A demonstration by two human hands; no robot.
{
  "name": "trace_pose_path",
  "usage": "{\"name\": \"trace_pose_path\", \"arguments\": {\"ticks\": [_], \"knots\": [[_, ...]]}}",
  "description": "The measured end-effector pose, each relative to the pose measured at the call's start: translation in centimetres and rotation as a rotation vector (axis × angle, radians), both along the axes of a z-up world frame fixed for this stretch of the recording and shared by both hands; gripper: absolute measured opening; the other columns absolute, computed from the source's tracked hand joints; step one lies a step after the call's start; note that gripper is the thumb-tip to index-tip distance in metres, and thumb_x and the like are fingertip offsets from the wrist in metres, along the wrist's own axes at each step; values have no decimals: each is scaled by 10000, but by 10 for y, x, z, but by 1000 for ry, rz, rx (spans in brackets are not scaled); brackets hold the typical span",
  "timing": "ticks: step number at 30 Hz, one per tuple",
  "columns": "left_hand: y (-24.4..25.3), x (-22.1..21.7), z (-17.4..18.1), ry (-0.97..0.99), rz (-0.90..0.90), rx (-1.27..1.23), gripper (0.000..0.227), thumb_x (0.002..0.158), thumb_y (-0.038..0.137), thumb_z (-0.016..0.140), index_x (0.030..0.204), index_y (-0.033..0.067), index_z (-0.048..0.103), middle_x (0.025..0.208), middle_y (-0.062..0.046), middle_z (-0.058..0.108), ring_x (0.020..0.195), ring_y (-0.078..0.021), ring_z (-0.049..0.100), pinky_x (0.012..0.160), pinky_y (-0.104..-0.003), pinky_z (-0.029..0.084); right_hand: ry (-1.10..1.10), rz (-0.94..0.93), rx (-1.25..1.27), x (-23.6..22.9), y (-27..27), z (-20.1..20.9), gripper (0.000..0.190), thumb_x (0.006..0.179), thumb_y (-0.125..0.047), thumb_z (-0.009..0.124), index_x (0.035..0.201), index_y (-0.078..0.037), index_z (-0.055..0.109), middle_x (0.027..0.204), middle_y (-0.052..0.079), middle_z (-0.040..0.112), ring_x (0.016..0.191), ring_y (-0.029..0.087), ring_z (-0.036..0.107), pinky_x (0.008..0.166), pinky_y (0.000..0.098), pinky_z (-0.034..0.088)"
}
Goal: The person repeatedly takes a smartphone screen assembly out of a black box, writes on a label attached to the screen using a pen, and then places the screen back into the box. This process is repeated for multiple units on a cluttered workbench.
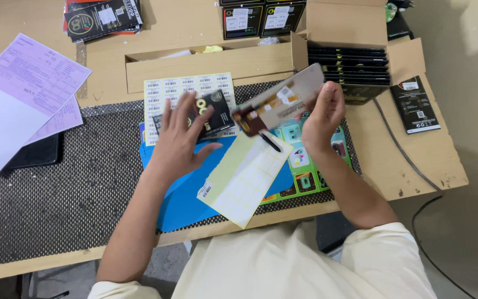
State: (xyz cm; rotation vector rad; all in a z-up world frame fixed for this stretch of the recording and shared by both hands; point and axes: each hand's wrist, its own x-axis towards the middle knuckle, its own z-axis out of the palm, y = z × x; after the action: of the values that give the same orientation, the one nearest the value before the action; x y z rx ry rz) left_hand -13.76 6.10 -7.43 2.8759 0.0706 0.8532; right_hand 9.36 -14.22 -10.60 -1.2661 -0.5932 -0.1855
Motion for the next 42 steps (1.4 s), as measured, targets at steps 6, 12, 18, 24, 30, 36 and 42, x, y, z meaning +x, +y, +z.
{"name": "trace_pose_path", "arguments": {"ticks": [6,12,18,24,30,36,42], "knots": [[-39,3,-11,192,-441,-883,471,1049,321,455,1475,129,508,984,-207,739,945,-411,749,847,-567,582,13,337,-203,-21,3,-1,387,1107,-218,564,761,-48,599,466,117,526,312,207,573,304,258,454],[-44,9,-12,332,-529,-1243,254,1072,193,428,1253,48,532,834,-175,770,668,-214,780,554,-359,660,155,663,-61,-4,6,-59,384,1105,-382,479,929,-78,634,556,41,526,407,98,534,465,194,433],[-34,10,11,34,-428,-1393,347,1105,199,345,1396,21,408,973,-129,689,858,-184,736,748,-385,687,-45,890,-387,-51,15,11,265,978,-69,632,1218,35,589,654,146,689,485,146,626,513,241,463],[-17,12,-40,34,-630,-1335,533,1093,-10,329,1610,41,209,1453,-226,538,1334,-357,560,1093,-617,466,-188,795,-450,-47,11,-11,339,1008,-69,622,1306,79,553,751,129,694,515,174,676,499,275,509],[-15,11,-26,59,-742,-1257,601,1029,-90,390,1600,60,279,1362,-158,630,1181,-217,630,970,-489,567,-346,764,-416,-35,7,-30,336,986,-48,665,1258,102,536,634,115,650,458,202,607,477,299,477],[-19,12,-24,15,-743,-1294,630,987,-123,469,1573,50,316,1130,-114,656,982,-111,605,821,-357,594,-303,804,-335,-40,8,-21,333,960,-21,661,1253,102,563,622,98,681,451,179,610,475,289,493],[-32,12,-23,-10,-732,-1395,899,853,-148,711,1603,44,255,1342,-153,619,1170,-225,645,958,-468,591,-230,847,-246,-49,9,-25,384,972,-12,590,1327,116,520,661,136,718,442,167,659,462,268,543]]}}
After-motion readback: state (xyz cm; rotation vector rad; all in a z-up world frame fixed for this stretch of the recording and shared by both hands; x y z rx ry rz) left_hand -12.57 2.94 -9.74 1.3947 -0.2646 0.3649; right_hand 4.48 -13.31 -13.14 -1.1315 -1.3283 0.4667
